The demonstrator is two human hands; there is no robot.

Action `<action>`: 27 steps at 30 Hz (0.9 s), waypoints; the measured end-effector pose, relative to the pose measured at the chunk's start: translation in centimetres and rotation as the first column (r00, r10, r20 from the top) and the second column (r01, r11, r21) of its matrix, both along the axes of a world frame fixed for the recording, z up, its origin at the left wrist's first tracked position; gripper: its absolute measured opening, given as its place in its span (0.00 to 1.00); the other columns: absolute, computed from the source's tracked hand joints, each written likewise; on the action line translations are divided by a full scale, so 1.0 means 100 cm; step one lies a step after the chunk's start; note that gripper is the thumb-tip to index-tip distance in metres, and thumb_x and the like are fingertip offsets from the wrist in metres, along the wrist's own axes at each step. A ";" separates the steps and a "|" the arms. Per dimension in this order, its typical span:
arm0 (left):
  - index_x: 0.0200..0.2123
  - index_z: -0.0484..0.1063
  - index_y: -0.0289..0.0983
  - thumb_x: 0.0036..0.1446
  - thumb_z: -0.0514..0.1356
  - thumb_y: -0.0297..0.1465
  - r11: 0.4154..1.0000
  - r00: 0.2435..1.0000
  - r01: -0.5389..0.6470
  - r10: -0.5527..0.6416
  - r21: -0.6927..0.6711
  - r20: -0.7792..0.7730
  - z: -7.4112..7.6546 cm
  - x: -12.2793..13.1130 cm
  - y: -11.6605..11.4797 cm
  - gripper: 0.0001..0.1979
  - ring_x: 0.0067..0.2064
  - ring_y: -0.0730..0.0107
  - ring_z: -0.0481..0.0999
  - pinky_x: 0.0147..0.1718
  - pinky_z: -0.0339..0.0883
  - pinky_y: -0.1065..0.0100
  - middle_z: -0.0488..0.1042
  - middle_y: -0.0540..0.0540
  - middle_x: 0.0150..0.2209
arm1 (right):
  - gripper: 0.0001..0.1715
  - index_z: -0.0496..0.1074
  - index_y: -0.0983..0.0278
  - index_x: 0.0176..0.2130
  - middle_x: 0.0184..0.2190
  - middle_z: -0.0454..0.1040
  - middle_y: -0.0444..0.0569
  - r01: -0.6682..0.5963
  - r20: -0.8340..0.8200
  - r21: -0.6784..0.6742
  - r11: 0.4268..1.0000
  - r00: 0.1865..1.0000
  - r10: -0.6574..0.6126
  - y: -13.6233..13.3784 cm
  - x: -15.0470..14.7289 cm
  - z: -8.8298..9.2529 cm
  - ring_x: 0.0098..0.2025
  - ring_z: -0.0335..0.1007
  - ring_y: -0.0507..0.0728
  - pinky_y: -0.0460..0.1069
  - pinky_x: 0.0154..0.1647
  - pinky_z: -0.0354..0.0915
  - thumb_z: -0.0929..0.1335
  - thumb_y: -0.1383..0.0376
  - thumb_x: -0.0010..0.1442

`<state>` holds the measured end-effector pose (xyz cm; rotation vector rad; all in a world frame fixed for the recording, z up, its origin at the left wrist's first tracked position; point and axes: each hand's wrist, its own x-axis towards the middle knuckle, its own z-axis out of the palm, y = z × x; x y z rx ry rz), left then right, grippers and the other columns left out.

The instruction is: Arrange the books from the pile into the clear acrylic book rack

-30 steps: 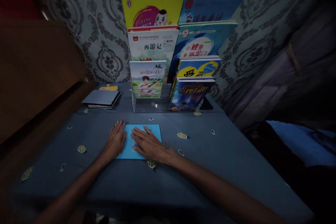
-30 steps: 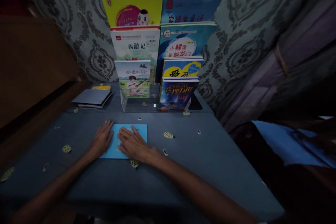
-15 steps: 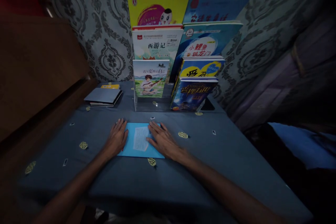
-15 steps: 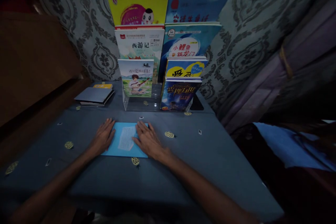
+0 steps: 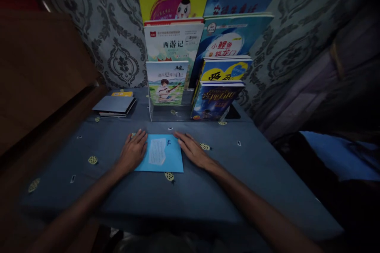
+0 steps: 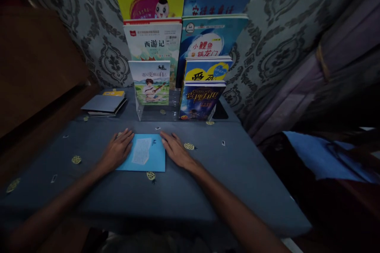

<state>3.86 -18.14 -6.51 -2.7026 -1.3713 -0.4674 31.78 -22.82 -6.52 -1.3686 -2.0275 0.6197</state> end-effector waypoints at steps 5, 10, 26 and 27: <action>0.63 0.64 0.37 0.70 0.47 0.34 0.981 0.986 0.165 -0.165 -0.101 0.015 0.005 0.026 0.000 0.22 0.70 0.54 0.57 0.63 0.57 0.45 0.63 0.38 0.66 | 0.33 0.59 0.55 0.67 0.63 0.69 0.50 0.011 -0.130 -0.039 0.999 0.991 -0.016 -0.001 0.002 0.006 0.67 0.59 0.61 0.64 0.70 0.51 0.53 0.46 0.71; 0.65 0.63 0.46 0.71 0.48 0.35 0.948 0.959 0.282 -0.278 -0.145 0.049 0.009 0.052 -0.005 0.21 0.73 0.48 0.44 0.64 0.51 0.38 0.50 0.39 0.72 | 0.35 0.60 0.57 0.67 0.64 0.67 0.51 0.007 -0.152 -0.047 0.999 0.988 -0.015 0.000 0.001 0.004 0.67 0.58 0.61 0.64 0.70 0.52 0.52 0.44 0.70; 0.63 0.65 0.56 0.70 0.52 0.37 0.783 0.834 0.530 -0.551 -0.324 0.034 0.034 0.048 -0.045 0.20 0.74 0.50 0.33 0.68 0.37 0.39 0.38 0.50 0.74 | 0.34 0.61 0.59 0.66 0.63 0.69 0.53 -0.015 -0.078 -0.021 1.000 0.997 0.013 0.003 0.002 0.002 0.67 0.60 0.61 0.64 0.70 0.50 0.52 0.47 0.71; 0.63 0.65 0.56 0.70 0.52 0.37 0.778 0.831 0.534 -0.556 -0.332 0.034 0.034 0.047 -0.046 0.20 0.74 0.50 0.33 0.68 0.37 0.39 0.38 0.50 0.74 | 0.34 0.61 0.59 0.66 0.63 0.68 0.53 -0.013 -0.073 -0.020 1.000 0.997 0.012 0.002 0.002 0.002 0.67 0.60 0.61 0.64 0.70 0.50 0.52 0.47 0.71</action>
